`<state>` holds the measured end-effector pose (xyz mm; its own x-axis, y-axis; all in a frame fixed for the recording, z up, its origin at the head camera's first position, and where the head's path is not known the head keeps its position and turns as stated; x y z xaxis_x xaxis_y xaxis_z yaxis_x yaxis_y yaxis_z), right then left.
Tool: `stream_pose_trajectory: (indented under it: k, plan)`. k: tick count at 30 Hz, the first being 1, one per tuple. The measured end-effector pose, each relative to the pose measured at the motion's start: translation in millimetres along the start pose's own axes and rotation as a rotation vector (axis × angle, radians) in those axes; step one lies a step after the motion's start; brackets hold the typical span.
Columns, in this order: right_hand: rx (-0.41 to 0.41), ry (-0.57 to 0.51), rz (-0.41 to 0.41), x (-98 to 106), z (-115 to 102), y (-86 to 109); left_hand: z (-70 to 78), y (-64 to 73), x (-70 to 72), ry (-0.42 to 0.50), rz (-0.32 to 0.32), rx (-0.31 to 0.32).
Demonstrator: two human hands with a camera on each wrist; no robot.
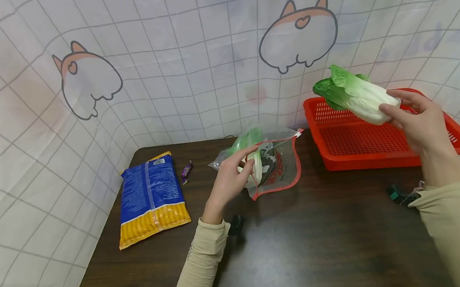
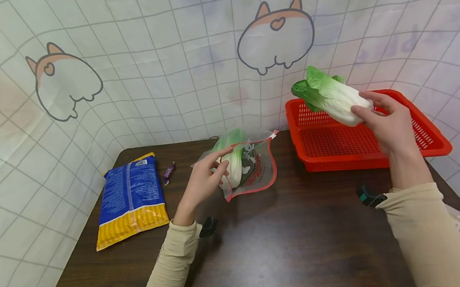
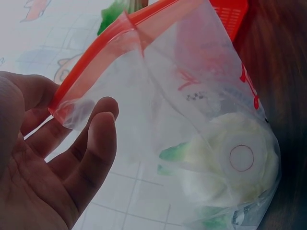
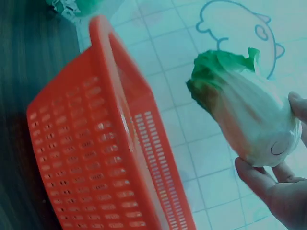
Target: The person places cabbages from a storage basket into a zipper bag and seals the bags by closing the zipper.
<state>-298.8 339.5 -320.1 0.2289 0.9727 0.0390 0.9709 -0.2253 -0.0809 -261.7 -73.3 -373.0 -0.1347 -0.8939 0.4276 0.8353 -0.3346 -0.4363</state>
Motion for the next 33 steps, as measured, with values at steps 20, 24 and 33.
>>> stream_pose_trajectory:
  k: [20,24,33]
  plan:
    - [0.062,-0.091,-0.04,-4.7,21.8,43.2,-2.3,-0.1,-1.0,0.082,0.026,0.058]
    - [0.114,-0.195,-0.126,-9.7,22.5,49.9,-4.2,0.5,-0.8,0.108,0.031,0.069]
    - [0.308,-0.333,-0.27,-17.2,14.9,65.3,-5.9,1.5,1.6,0.15,0.048,0.083]
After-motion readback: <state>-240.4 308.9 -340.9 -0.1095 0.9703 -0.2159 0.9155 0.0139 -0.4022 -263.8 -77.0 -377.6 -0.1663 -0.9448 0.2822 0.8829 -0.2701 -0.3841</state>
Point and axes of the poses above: each hand's wrist, its own y-axis away from the middle knuckle, its own x-axis out of the back of the hand, z = x × y, the point moved 4 cm from there along -y, towards the middle knuckle, and after that the axes turned 12 degrees about y, right-handed, at the moved point
